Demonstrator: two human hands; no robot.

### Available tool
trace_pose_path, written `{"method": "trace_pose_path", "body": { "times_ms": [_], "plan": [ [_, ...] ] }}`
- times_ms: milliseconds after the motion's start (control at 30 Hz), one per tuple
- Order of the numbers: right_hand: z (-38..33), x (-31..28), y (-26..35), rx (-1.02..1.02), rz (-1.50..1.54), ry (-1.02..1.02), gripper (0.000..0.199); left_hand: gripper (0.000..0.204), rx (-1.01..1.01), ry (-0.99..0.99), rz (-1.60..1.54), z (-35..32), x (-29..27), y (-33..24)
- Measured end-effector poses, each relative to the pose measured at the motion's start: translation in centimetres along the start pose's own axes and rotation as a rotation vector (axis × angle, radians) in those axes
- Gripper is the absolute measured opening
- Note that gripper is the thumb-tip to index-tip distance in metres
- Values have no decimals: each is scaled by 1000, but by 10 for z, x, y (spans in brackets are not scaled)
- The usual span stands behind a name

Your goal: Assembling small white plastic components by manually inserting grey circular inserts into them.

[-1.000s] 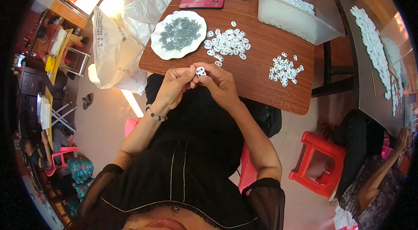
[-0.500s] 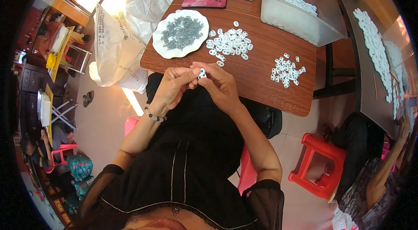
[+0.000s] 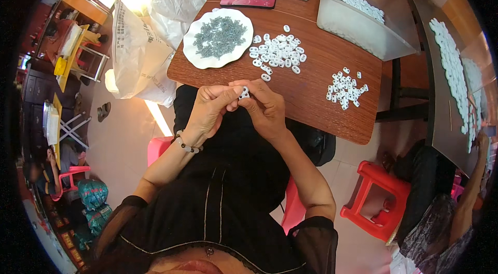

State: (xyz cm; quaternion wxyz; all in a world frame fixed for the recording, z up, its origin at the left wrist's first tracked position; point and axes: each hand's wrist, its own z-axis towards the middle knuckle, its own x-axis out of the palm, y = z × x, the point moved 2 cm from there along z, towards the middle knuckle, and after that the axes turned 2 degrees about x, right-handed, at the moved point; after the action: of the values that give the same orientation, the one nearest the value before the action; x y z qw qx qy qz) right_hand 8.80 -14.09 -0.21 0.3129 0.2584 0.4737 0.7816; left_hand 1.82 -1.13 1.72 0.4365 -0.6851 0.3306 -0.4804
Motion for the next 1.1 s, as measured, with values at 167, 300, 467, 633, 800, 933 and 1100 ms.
{"method": "trace_pose_path", "body": {
  "times_ms": [167, 300, 467, 633, 800, 933, 1100],
  "plan": [
    [0, 1, 0, 22, -37, -11, 31, 16, 14, -37, 7, -2, 1, 3],
    [-1, 3, 0, 19, -24, -48, 28, 15, 16, -43, -5, -2, 2, 3],
    [-3, 4, -2, 39, -48, -45, 29, 15, 1, -54, -11, -3, 1, 5],
    [-6, 3, -3, 30, -103, -75, 27, 15, -3, -50, -54, -6, 3, 6],
    [-6, 3, -9, -14, -131, -125, 21, 15, -20, -74, -60, -6, 6, 11],
    [-6, 1, -14, -10, -130, -127, 22, 19, -45, -72, -37, -5, 6, 12],
    [-4, -7, -22, 70, -1, -41, 29, 27, -44, -9, -36, 0, 2, 9]
  ]
}}
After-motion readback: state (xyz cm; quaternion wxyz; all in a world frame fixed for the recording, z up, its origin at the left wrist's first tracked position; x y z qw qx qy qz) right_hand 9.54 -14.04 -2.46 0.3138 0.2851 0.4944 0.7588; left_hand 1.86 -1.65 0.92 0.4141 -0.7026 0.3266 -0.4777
